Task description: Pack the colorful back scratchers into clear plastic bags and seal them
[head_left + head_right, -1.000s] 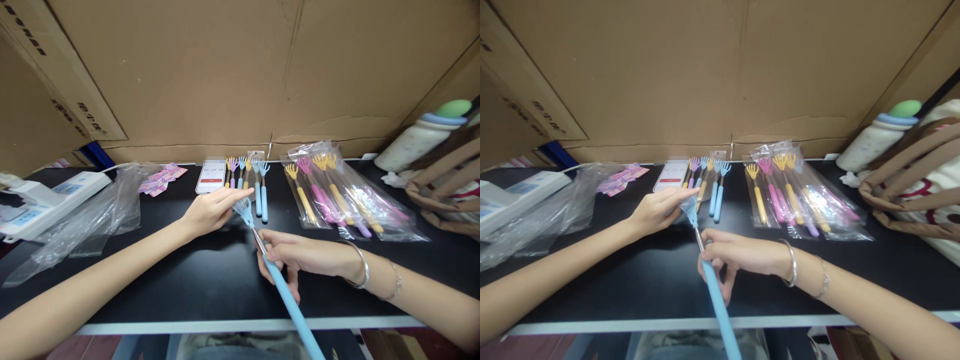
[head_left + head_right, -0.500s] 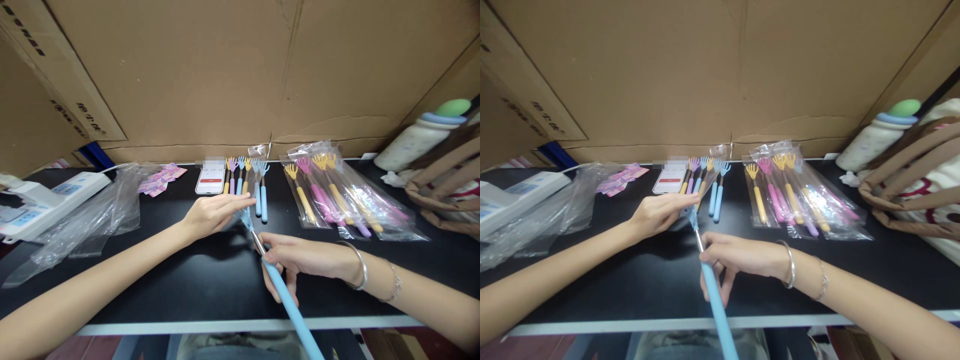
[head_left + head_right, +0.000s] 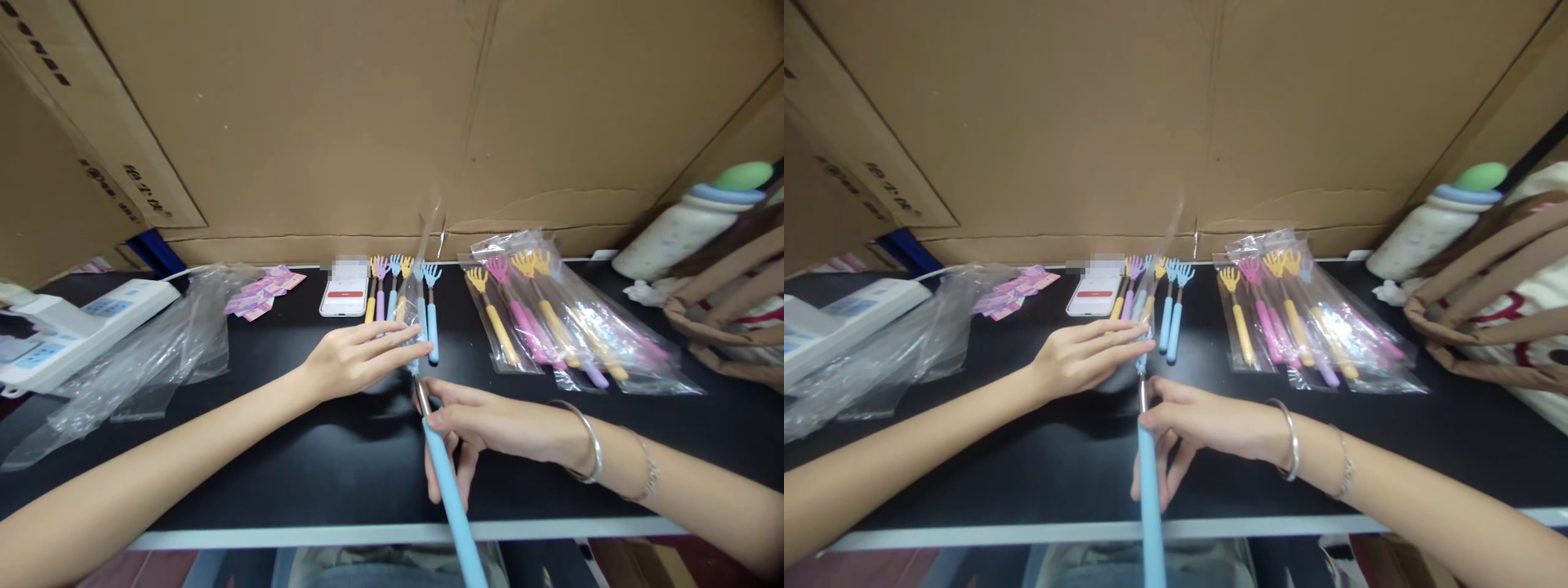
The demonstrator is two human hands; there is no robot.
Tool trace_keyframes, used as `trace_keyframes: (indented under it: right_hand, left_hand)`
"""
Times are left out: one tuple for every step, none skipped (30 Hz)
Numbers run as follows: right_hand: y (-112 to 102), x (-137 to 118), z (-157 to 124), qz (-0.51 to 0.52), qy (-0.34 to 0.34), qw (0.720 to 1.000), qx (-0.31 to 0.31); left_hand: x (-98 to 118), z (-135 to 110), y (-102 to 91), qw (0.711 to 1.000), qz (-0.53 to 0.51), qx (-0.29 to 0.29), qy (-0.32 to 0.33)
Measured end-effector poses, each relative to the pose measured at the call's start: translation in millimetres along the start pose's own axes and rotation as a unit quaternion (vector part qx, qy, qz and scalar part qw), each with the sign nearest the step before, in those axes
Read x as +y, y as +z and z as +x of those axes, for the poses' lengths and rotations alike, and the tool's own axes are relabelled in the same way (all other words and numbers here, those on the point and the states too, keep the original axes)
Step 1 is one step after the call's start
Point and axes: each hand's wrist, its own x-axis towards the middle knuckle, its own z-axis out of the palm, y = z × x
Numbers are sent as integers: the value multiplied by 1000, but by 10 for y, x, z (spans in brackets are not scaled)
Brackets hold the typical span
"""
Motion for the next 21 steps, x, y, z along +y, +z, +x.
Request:
trace_keyframes:
  right_hand:
    - [9, -2, -1, -2, -2, 1000, 8]
    - [20, -5, -2, -4, -6, 1000, 16]
    - [29, -6, -3, -8, -8, 1000, 24]
    - [37, -6, -3, -13, -10, 999, 30]
    - [42, -5, -2, -19, -11, 999, 34]
    - [44, -3, -1, -24, -13, 999, 35]
    - [44, 1, 0, -28, -16, 999, 34]
    - [42, 4, 2, -32, -21, 999, 33]
    - [40, 7, 3, -35, -27, 998, 34]
    - [38, 8, 4, -38, -34, 998, 37]
    - [37, 7, 4, -41, -41, 997, 41]
    - [36, 5, 4, -44, -47, 997, 45]
    - [37, 1, 3, -47, -51, 996, 49]
    - [37, -3, 2, -49, -55, 996, 52]
    - [36, -6, 1, -51, -58, 996, 54]
    - [35, -8, 0, -54, -61, 995, 57]
    - [32, -9, 0, -58, -63, 994, 62]
    - [30, -9, 1, -61, -66, 994, 67]
    - [28, -7, 2, -64, -70, 993, 72]
    - [26, -4, 4, -67, -72, 992, 76]
    - [26, -1, 7, -70, -75, 991, 80]
  left_hand:
    - [6, 3, -3, 1000, 5, 2, 3]
    - [14, 8, -7, 1000, 11, 5, 5]
    - [22, 14, -13, 1000, 17, 7, 6]
    - [31, 20, -20, 1000, 21, 10, 5]
    - [38, 26, -26, 1000, 25, 12, 3]
    - [45, 32, -32, 1000, 26, 14, 0]
    - [51, 38, -36, 1000, 26, 15, -1]
    - [55, 44, -39, 1000, 26, 16, -3]
    - [57, 49, -41, 1000, 25, 16, -3]
    - [58, 53, -41, 1000, 25, 16, -4]
    - [58, 56, -41, 1000, 25, 16, -4]
    - [55, 57, -40, 1000, 25, 16, -3]
    - [50, 57, -38, 1000, 23, 18, -4]
    - [42, 56, -36, 1000, 20, 20, -5]
    - [32, 52, -32, 1000, 15, 21, -8]
    - [20, 47, -27, 1000, 8, 21, -14]
    - [8, 41, -21, 1000, 0, 19, -22]
    - [-4, 35, -14, 999, -9, 16, -31]
    - [-15, 28, -7, 999, -17, 14, -38]
    - [-23, 22, 0, 999, -24, 13, -43]
    - [-27, 18, 6, 998, -30, 14, -47]
